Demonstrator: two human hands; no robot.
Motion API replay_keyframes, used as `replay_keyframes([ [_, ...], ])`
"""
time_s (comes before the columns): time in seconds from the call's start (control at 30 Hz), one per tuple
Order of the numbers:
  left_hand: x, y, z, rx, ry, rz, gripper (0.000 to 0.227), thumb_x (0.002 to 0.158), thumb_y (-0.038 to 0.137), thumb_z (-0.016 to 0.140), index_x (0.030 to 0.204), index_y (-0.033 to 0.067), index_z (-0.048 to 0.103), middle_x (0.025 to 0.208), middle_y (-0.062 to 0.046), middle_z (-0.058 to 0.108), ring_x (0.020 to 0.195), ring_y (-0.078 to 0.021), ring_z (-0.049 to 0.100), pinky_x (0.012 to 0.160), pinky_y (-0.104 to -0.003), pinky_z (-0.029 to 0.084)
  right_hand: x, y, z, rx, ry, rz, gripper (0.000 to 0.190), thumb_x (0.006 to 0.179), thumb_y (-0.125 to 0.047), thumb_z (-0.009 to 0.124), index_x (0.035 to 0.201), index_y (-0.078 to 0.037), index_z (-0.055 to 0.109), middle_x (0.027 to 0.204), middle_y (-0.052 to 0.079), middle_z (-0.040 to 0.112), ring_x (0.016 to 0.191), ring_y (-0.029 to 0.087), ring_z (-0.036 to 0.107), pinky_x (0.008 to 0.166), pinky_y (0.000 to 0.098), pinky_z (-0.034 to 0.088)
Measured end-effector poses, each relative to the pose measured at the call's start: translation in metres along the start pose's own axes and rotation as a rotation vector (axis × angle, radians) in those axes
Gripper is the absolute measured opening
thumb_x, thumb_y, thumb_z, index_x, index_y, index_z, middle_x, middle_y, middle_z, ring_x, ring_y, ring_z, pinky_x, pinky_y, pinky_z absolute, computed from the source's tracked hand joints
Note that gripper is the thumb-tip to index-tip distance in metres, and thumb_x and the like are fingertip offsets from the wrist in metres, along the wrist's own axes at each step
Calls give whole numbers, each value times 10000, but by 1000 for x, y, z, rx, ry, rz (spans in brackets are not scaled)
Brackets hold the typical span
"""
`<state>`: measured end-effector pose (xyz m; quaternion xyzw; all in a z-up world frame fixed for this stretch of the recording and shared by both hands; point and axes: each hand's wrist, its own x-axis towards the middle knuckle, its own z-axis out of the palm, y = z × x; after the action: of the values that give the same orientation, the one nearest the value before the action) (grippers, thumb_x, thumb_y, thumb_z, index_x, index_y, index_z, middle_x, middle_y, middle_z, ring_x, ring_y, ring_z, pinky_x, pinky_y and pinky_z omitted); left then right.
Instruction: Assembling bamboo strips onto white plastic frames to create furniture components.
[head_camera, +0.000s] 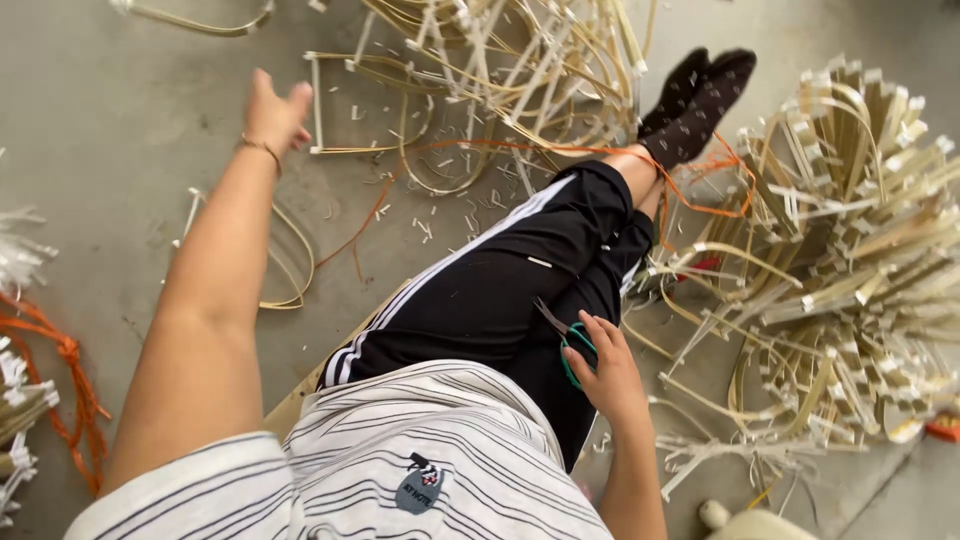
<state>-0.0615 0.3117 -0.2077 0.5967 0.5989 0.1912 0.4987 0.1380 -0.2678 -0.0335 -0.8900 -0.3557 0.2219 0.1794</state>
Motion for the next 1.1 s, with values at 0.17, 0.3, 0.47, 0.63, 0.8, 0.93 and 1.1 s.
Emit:
replay_keyframes([
  [0.17,-130,3,121,256,-495,427,608,952,303,731,1440,24,499,989,-135,722,904,-267,716,829,-411,570,3,105,32,430,100,173,506,908,-217,732,1392,-132,611,1328,103,628,1054,193,672,868,318,558],
  [0.3,-242,61,169,390,-549,960,569,972,297,770,1434,46,552,1320,-193,626,1208,-400,564,1045,-501,460,8,192,63,635,261,337,461,1009,-183,704,1448,-90,601,1341,106,652,1114,151,630,909,285,528],
  [0.47,-289,96,199,476,-642,1122,692,891,378,808,1460,88,541,1455,-191,497,1327,-407,503,1120,-508,415,45,286,122,458,532,363,526,978,-178,779,1444,-58,566,1308,156,671,1170,224,654,903,336,549],
  [0.63,-280,96,192,541,-670,1072,712,900,362,831,1487,98,525,1499,-174,491,1357,-400,497,1130,-507,428,100,320,143,622,351,666,422,997,-328,724,1331,-71,692,1249,170,777,1091,193,745,977,343,585],
  [0.8,-276,97,195,534,-681,1058,702,917,333,833,1490,108,496,1514,-158,483,1352,-385,505,1126,-498,443,132,302,183,212,109,586,736,876,-408,858,1344,56,531,1303,292,602,1206,351,587,959,378,464],
  [0.93,-277,96,193,556,-683,1042,704,914,343,833,1490,112,500,1518,-148,478,1339,-385,507,1096,-494,448,105,246,162,445,98,582,451,927,-218,685,1334,-54,579,1205,169,677,1089,297,638,925,431,496],
  [1.1,-278,101,194,501,-682,1075,696,898,324,823,1472,105,497,1465,-182,503,1316,-392,506,1088,-501,431,31,162,57,1133,488,294,287,1021,-101,517,1286,1,556,1066,40,632,882,133,658,828,322,581],
])
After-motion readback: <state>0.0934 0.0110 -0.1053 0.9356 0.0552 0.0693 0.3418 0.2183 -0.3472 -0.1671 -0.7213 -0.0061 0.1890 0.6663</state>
